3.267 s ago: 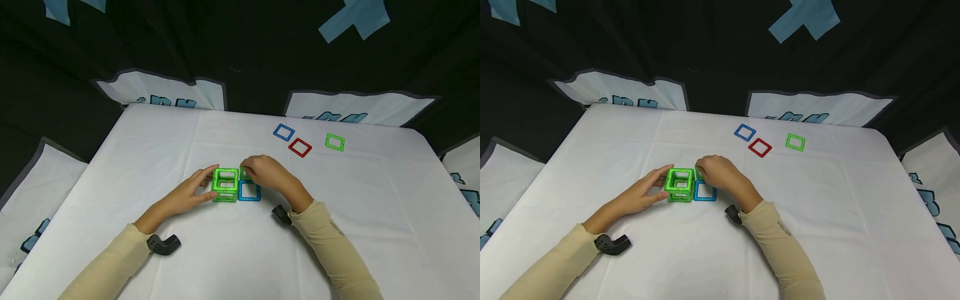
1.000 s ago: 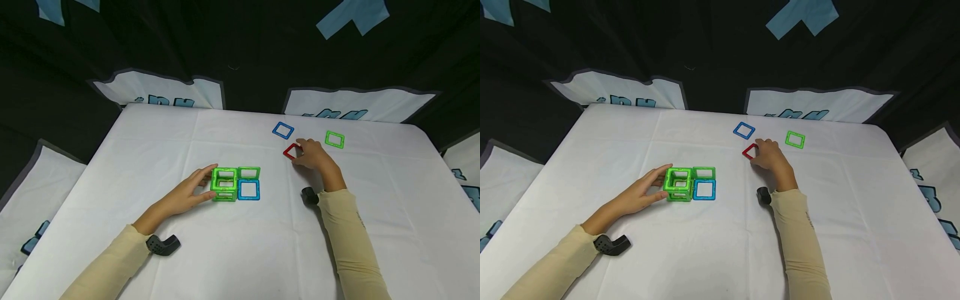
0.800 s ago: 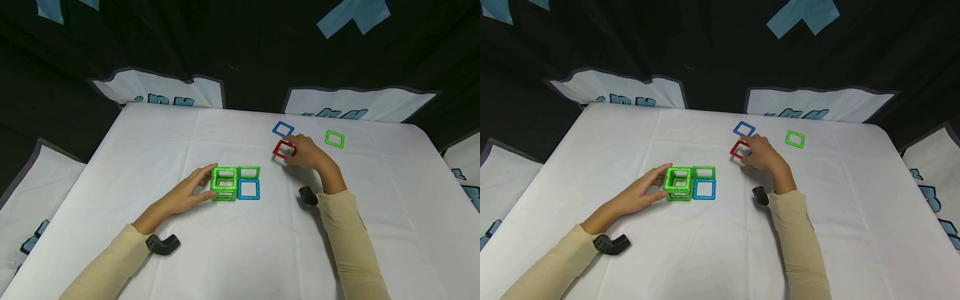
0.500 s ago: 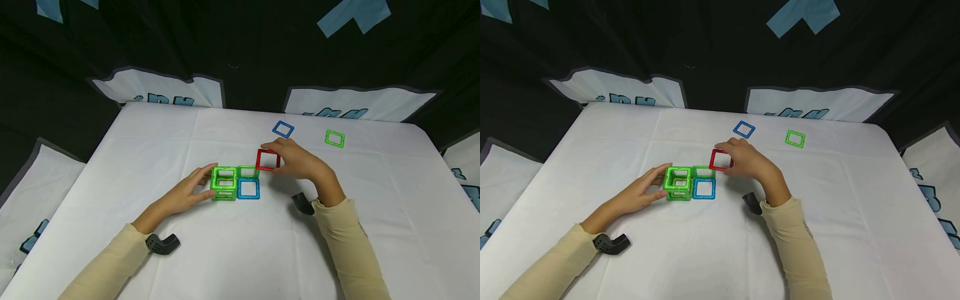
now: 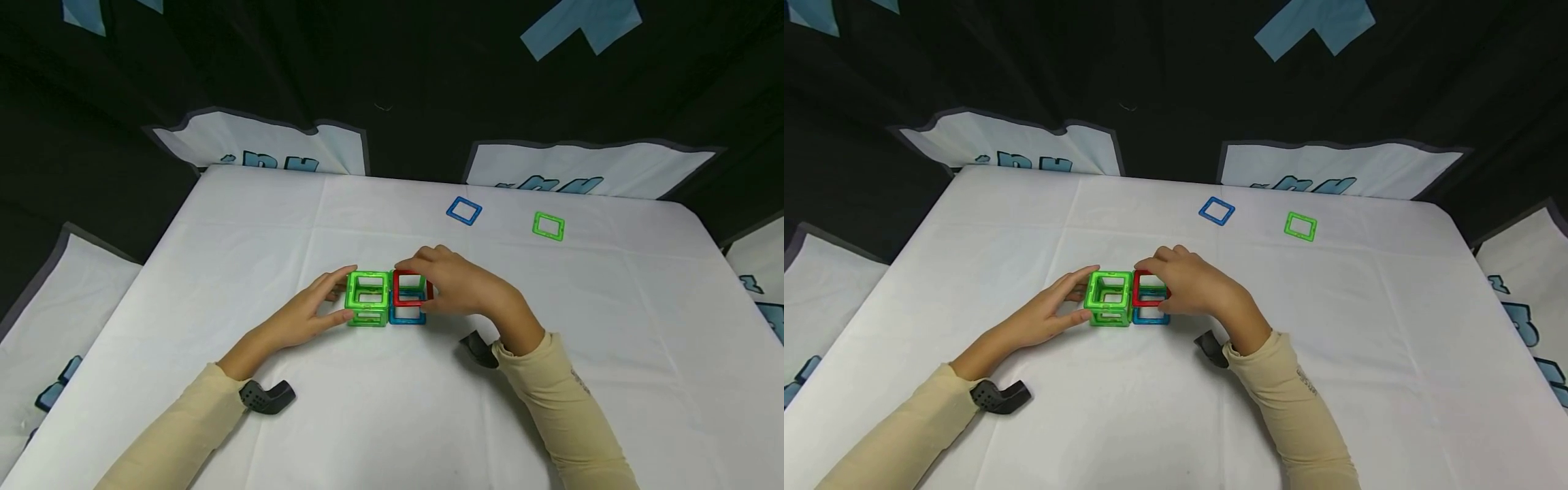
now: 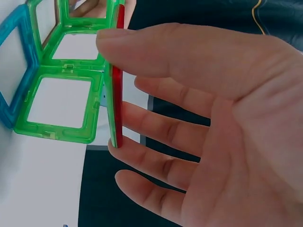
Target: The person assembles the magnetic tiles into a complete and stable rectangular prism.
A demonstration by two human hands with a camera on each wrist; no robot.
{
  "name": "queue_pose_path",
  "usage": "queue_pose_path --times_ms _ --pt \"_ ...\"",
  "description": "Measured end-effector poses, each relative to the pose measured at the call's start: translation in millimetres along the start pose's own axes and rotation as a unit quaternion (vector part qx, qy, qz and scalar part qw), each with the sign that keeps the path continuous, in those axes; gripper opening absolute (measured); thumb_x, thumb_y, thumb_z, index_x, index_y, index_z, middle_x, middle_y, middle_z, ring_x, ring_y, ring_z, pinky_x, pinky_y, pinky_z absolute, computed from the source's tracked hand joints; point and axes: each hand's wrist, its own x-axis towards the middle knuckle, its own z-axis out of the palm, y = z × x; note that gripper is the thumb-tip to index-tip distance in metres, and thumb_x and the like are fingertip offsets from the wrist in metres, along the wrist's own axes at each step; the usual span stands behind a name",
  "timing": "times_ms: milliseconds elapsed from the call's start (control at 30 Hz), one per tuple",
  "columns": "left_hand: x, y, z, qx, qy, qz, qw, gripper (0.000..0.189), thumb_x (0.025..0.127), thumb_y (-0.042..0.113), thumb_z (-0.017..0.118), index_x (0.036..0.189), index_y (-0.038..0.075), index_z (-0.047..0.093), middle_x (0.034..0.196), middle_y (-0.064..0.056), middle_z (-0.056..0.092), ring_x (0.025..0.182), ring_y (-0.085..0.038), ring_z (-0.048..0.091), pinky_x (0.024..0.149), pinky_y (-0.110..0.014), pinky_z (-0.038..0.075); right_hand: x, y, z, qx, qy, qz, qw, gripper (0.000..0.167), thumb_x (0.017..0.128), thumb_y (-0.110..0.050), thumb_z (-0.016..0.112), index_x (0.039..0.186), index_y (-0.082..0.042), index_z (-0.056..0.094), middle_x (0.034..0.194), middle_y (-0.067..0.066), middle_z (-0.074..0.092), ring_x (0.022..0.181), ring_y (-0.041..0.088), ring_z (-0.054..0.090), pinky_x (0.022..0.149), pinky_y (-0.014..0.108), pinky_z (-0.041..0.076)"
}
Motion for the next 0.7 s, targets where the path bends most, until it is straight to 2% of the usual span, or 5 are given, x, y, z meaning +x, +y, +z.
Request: queue_pose_path --times_ms 433,700 --pt "0.3 -0.2 0.1 0.001 -0.002 -0.007 1.0000 0.070 0.088 0.038 0.058 0.145 0.027 0.019 0.131 -0.009 0.043 0.112 -0.026 0.051 0.095 -0.046 0.041 4.5 -2.5 4.9 0.005 0.005 -0.015 0.9999 0.056 0.076 -0.014 0.074 0.128 -0.014 0.052 0.122 0.008 0.053 0.110 0.025 0.045 0.091 0.039 0.045" --pt "0.2 -1.1 -0.1 0.000 -0.003 -0.003 1.0000 0.070 0.088 0.037 0.058 0.145 0.027 0.019 0.130 -0.008 0.043 0.112 -0.024 0.051 0.096 -0.045 0.041 4.9 -1.7 5.3 0.005 0.000 -0.010 0.9999 0.056 0.077 -0.015 0.073 0.128 -0.014 0.052 0.123 0.007 0.053 0.111 0.025 0.044 0.092 0.040 0.044"
